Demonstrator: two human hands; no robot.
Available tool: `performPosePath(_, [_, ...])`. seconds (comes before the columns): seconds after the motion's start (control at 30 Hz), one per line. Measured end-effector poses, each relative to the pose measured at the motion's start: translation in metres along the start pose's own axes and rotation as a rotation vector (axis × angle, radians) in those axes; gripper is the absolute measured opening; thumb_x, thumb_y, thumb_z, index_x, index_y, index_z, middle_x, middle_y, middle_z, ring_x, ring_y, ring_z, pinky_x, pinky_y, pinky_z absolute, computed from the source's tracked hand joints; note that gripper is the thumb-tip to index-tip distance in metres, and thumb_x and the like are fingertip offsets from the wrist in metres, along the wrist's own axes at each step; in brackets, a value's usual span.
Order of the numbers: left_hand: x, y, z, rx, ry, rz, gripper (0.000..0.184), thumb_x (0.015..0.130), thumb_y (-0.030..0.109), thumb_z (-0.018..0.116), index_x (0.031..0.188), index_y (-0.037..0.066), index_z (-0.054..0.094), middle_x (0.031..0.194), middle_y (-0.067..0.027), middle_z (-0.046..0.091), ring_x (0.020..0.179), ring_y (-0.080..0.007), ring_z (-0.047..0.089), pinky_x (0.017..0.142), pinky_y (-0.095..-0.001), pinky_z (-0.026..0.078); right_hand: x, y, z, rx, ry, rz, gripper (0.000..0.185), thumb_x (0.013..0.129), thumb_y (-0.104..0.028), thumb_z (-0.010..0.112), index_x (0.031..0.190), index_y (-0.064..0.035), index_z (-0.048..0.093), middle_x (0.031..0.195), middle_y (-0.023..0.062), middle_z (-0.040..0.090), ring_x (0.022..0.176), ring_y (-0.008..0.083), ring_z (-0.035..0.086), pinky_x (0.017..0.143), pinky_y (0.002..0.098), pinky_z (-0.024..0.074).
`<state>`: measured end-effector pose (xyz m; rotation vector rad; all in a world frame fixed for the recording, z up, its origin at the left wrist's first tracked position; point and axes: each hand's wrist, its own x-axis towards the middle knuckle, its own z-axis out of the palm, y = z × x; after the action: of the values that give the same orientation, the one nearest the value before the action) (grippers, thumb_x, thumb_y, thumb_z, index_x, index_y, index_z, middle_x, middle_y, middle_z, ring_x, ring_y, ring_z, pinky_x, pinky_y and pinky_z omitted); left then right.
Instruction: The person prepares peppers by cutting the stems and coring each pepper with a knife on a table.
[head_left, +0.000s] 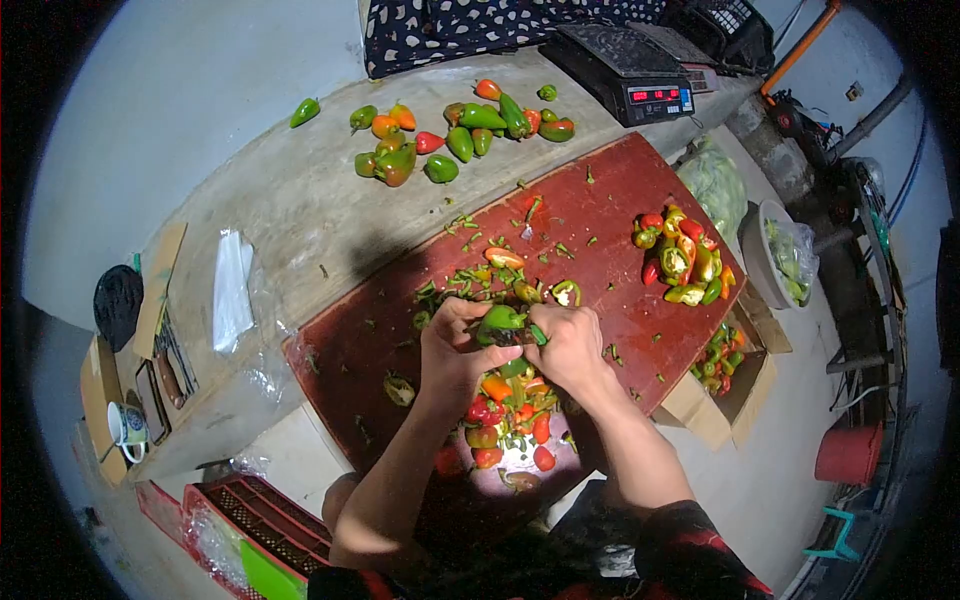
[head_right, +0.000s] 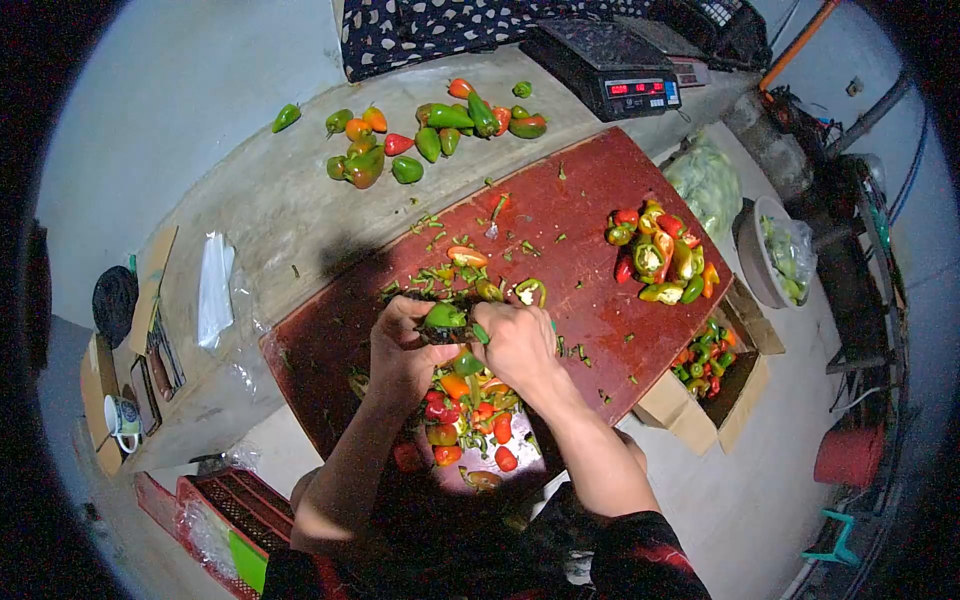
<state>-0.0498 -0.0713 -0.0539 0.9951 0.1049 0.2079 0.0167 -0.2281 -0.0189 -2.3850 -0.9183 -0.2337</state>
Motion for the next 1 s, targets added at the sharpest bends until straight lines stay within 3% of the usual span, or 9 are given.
performPosePath(0.27, [-0.002,0.006,0.003,-0.159,-0.056,-0.062,0.047,0.068,-0.015,0.077,0.107,0.004,0.056,0.106,-0.0096,0.066,0.099,-0.0193,0.067,0.087,-0.0355,0.057,-0.004,0.000,-0.004,-0.010,0.022,-0.018,0.018,0.067,-0.011,0.071,0.069,-0.0066,0.053,0.064,0.0131,0.060,0.059,0.0355,0.062,0.053,0.0463,0.0492])
performPosePath(0.47, [-0.004,0.011,0.005,0.013,-0.070,-0.077,0.046,0.068,-0.016,0.076,0.104,0.004,0.057,0.106,-0.0090,0.067,0.100,-0.0190,0.066,0.088,-0.0370,0.056,-0.005,0.008,-0.005,-0.099,-0.002,-0.015,0.017,0.069,-0.014,0.069,0.069,-0.0075,0.054,0.064,0.0128,0.061,0.060,0.0355,0.063,0.053,0.0475,0.0489])
performPosePath(0.67, [0.001,0.008,0.006,-0.246,-0.103,-0.136,0.046,0.069,-0.016,0.076,0.105,0.004,0.056,0.107,-0.0114,0.067,0.100,-0.0232,0.067,0.089,-0.0383,0.055,0.002,0.034,0.003,-0.169,-0.027,0.063,0.015,0.077,-0.022,0.065,0.072,-0.0079,0.059,0.067,0.0149,0.064,0.063,0.0365,0.065,0.055,0.0499,0.0503])
performPosePath(0.7, [-0.004,0.015,0.008,-0.242,-0.176,-0.119,0.047,0.068,-0.015,0.078,0.105,0.005,0.056,0.108,-0.0122,0.067,0.101,-0.0237,0.067,0.089,-0.0388,0.055,0.010,0.041,-0.003,-0.409,-0.142,0.271,0.015,0.080,-0.024,0.064,0.075,-0.0090,0.064,0.070,0.0180,0.066,0.064,0.0366,0.067,0.058,0.0497,0.0520])
performPosePath(0.73, [-0.005,0.021,0.009,-0.237,-0.255,-0.094,0.049,0.068,-0.013,0.080,0.106,0.005,0.056,0.109,-0.0130,0.068,0.101,-0.0241,0.067,0.089,-0.0393,0.055,0.013,0.067,-0.009,-0.387,-0.133,0.359,0.014,0.082,-0.022,0.065,0.078,-0.0084,0.067,0.070,0.0212,0.065,0.066,0.0390,0.067,0.060,0.0500,0.0532])
performPosePath(0.8, [-0.006,0.027,0.001,-0.214,-0.284,-0.052,0.050,0.067,-0.010,0.083,0.106,0.006,0.056,0.110,-0.0137,0.068,0.102,-0.0247,0.068,0.089,-0.0408,0.056,0.017,0.078,-0.029,-0.284,0.127,0.351,0.011,0.079,-0.018,0.068,0.078,-0.0075,0.066,0.067,0.0220,0.063,0.065,0.0419,0.065,0.062,0.0510,0.0532])
performPosePath(0.87, [-0.009,0.023,-0.006,-0.297,-0.234,-0.125,0.049,0.068,-0.007,0.084,0.106,0.007,0.057,0.110,-0.0125,0.068,0.101,-0.0243,0.068,0.088,-0.0404,0.056,0.013,0.062,-0.035,-0.226,0.153,0.370,0.010,0.076,-0.015,0.071,0.079,-0.0070,0.066,0.065,0.0219,0.063,0.067,0.0437,0.064,0.063,0.0512,0.0534])
performPosePath(0.9, [-0.008,0.023,-0.002,-0.050,-0.121,-0.112,0.045,0.072,0.014,0.087,0.103,0.009,0.055,0.106,-0.0103,0.067,0.091,-0.0198,0.067,0.081,-0.0351,0.056,0.011,0.061,-0.028,-0.224,0.128,0.372,0.012,0.075,-0.016,0.072,0.080,-0.0073,0.066,0.067,0.0222,0.063,0.067,0.0434,0.064,0.064,0.0511,0.0534])
performPosePath(1.0, [-0.004,0.014,0.000,-0.198,-0.227,-0.108,0.043,0.075,0.017,0.085,0.105,0.009,0.055,0.109,-0.0094,0.066,0.099,-0.0178,0.065,0.083,-0.0342,0.055,0.012,0.061,-0.024,-0.207,0.100,0.386,0.013,0.075,-0.016,0.071,0.079,-0.0063,0.064,0.069,0.0234,0.063,0.070,0.0437,0.065,0.065,0.0515,0.0533])
